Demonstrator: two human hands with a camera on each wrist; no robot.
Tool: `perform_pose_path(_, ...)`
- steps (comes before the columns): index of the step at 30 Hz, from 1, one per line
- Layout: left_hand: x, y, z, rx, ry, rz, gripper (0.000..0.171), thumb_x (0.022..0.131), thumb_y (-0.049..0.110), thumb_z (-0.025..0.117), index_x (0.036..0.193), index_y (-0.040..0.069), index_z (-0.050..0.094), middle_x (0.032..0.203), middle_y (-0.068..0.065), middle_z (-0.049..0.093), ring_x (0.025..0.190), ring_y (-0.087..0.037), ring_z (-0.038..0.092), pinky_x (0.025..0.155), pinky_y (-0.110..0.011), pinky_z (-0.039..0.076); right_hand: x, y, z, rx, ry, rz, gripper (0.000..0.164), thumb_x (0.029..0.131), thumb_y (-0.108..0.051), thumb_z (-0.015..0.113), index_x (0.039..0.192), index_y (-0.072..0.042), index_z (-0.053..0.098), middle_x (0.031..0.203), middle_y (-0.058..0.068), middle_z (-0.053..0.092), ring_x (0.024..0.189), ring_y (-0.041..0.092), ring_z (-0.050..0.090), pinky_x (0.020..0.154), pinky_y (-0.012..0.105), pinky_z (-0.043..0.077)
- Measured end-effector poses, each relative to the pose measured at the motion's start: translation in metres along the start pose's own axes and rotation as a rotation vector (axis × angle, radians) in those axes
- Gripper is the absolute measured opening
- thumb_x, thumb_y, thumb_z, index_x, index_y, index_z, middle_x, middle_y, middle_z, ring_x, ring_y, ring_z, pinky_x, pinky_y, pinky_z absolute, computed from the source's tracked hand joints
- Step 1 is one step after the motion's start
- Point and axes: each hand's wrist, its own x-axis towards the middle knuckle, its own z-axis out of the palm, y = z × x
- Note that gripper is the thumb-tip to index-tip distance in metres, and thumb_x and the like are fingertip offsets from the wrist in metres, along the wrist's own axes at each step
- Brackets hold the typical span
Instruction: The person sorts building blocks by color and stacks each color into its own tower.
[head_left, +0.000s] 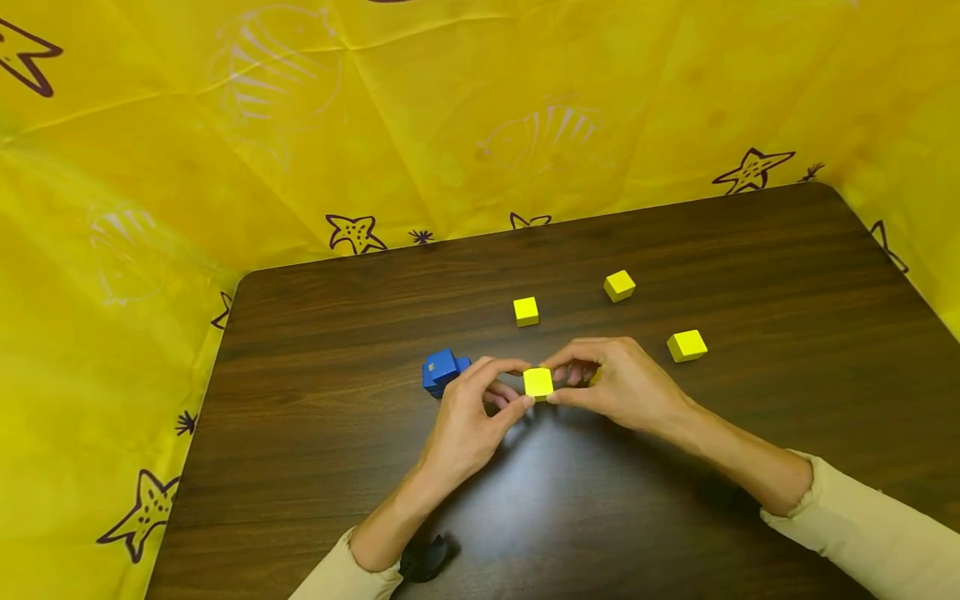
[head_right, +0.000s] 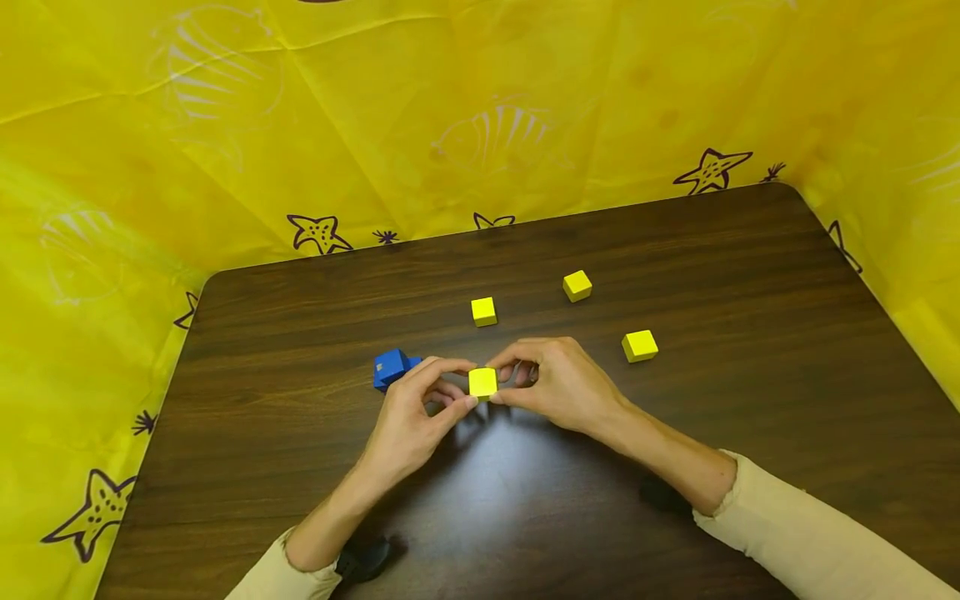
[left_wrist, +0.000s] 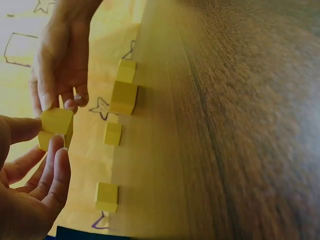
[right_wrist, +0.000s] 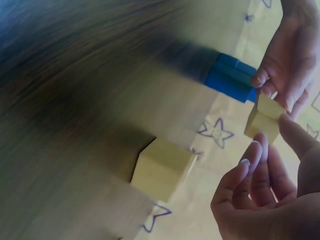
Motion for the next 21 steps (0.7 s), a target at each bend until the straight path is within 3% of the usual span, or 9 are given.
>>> perform_pose_path(14,0.023,-0.008,0.013,0.034,-0.051,-0.025,0.033,0.089,0.009,0.076,0.120,0.011,0.066,0.104,-0.011,0.064,0.077,-0.010,0.066,0.066,-0.025,0.056,0.005,0.023,-0.008,-0.077,0.007,0.018,0.029,0.076,-0.015,0.088,0.102,-0.017,0.076,0.081,-0.012,0.066,0.074,0.010,0.061,0.064,0.030,0.053)
perform_pose_path(21,0.031,-0.014,0.020,-0.018,-0.048,-0.073,0.033,0.088,0.005,0.076,0.119,0.008,0.066,0.109,-0.009,0.064,0.081,-0.011,0.067,0.070,-0.024,0.058,0.008,0.028,-0.011,-0.102,-0.013,0.037,0.028,0.077,-0.016,0.088,0.103,-0.016,0.076,0.083,-0.009,0.069,0.075,0.009,0.062,0.066,0.029,0.054)
